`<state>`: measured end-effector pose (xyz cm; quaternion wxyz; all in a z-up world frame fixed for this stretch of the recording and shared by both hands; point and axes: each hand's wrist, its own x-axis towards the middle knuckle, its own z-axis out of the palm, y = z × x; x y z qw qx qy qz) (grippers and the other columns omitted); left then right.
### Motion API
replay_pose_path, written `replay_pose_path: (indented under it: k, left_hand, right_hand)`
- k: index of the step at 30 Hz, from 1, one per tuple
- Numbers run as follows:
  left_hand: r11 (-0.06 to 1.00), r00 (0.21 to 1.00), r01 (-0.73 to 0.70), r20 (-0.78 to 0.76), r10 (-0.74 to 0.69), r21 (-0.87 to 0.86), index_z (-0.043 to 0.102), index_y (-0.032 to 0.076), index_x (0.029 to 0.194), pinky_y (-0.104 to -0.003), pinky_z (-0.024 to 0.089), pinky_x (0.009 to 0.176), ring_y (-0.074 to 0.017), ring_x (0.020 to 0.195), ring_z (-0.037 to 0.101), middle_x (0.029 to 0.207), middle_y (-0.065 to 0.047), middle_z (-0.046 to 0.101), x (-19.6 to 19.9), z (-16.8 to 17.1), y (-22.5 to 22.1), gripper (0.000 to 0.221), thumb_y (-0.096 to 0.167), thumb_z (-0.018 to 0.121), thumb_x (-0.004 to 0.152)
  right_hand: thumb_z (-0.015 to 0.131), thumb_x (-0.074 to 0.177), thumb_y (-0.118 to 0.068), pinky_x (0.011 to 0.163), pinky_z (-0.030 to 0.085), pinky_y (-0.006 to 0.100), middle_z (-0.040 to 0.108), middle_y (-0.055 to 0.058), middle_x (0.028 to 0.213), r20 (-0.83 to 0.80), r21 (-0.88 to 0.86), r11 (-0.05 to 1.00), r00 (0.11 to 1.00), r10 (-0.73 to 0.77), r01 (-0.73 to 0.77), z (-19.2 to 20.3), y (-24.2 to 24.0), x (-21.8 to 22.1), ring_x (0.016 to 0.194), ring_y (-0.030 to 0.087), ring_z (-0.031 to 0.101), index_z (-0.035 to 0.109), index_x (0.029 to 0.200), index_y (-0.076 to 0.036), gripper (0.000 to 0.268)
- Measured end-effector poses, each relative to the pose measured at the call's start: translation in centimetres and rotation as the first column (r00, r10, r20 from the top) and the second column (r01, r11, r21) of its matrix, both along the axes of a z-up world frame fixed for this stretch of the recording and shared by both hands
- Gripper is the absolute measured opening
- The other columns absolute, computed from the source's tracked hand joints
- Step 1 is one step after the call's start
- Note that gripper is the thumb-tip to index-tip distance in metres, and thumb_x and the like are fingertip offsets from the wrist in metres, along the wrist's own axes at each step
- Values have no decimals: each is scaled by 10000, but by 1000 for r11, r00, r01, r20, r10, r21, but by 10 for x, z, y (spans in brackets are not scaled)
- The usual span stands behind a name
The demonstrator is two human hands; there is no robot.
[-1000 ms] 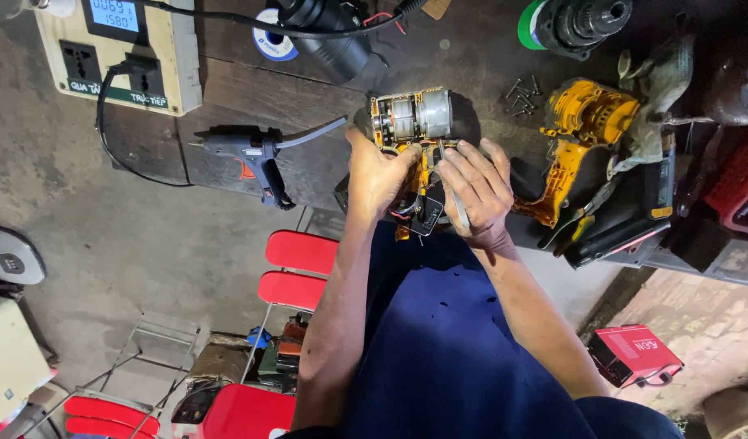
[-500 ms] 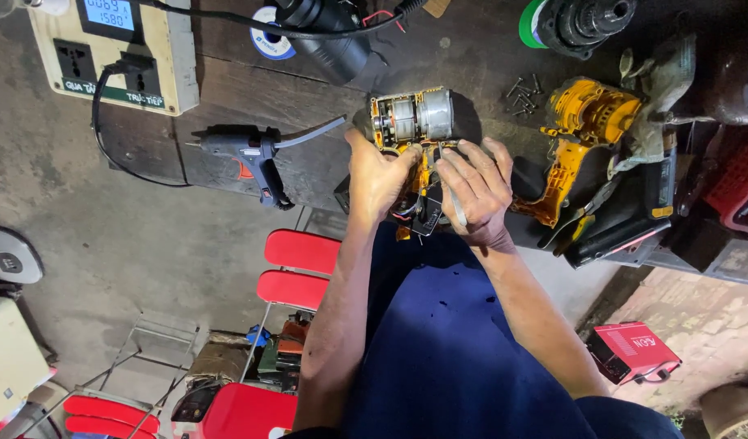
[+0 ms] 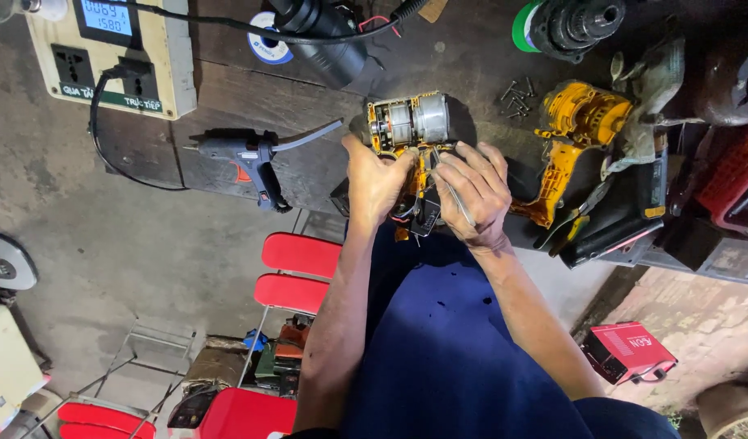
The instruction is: Repairing and assembling the internal components of a cordless power drill using a hot glue gun.
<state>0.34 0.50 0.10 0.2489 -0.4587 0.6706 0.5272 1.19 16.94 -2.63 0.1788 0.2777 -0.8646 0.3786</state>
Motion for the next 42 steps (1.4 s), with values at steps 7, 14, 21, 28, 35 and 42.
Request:
replay_pose_path:
  k: [7, 14, 21, 28, 35, 42]
  left_hand:
    - [1000, 1000, -2, 5, 2, 7, 366, -17, 1291, -537, 542, 884, -418, 976, 736, 890, -206, 724, 3, -1, 0, 723, 273, 799, 790]
    - [1000, 1000, -12, 0, 12, 3, 365, -2, 1283, -510, 549, 864, -376, 941, 748, 852, -168, 723, 0, 1, 0, 708, 261, 796, 787]
    - [1000, 1000, -6, 7, 6, 15, 358, 0, 1296, -516, 544, 875, -380, 965, 748, 851, -159, 732, -2, 4, -1, 722, 267, 790, 783]
    - [1000, 1000, 8, 0, -8, 9, 352, -12, 1300, -532, 541, 870, -404, 978, 742, 860, -175, 729, -4, 5, -1, 714, 253, 780, 794]
    - [1000, 1000, 13, 5, -13, 8, 364, -4, 1281, -539, 533, 901, -421, 1010, 733, 893, -202, 736, -5, 8, -1, 695, 260, 785, 796]
    - [1000, 1000, 8, 3, -8, 1, 370, 6, 1268, -526, 535, 903, -406, 1017, 733, 898, -198, 738, -4, 5, 0, 678, 256, 788, 797]
  right_hand:
    - [638, 1015, 13, 884, 578, 542, 778, 177, 1024, 294, -235, 965, 955, -43, 116, 12, 11, 4, 962, 395, 743, 727, 977, 1, 98]
    - [770, 936, -192, 498, 491, 284, 508, 65, 443, 881, 32, 794, 358, -309, 607, 21, 4, -24, 409, 125, 563, 782, 1000, -12, 192]
    - [874, 878, -140, 500, 529, 266, 512, 135, 402, 914, -22, 830, 348, -210, 558, 2, 5, -22, 366, 190, 599, 775, 1029, 47, 260]
    - [876, 868, -106, 583, 555, 259, 512, 113, 393, 888, -28, 852, 405, -219, 523, -3, 5, -19, 383, 190, 618, 798, 1001, 18, 198]
    - [881, 872, -133, 671, 561, 266, 504, 100, 387, 893, -10, 867, 395, -216, 498, 6, 5, -22, 404, 203, 625, 792, 1010, 12, 220]
    - [889, 860, -173, 654, 544, 264, 508, 87, 389, 892, 56, 894, 381, -245, 444, 9, 8, -25, 418, 187, 629, 804, 975, -29, 203]
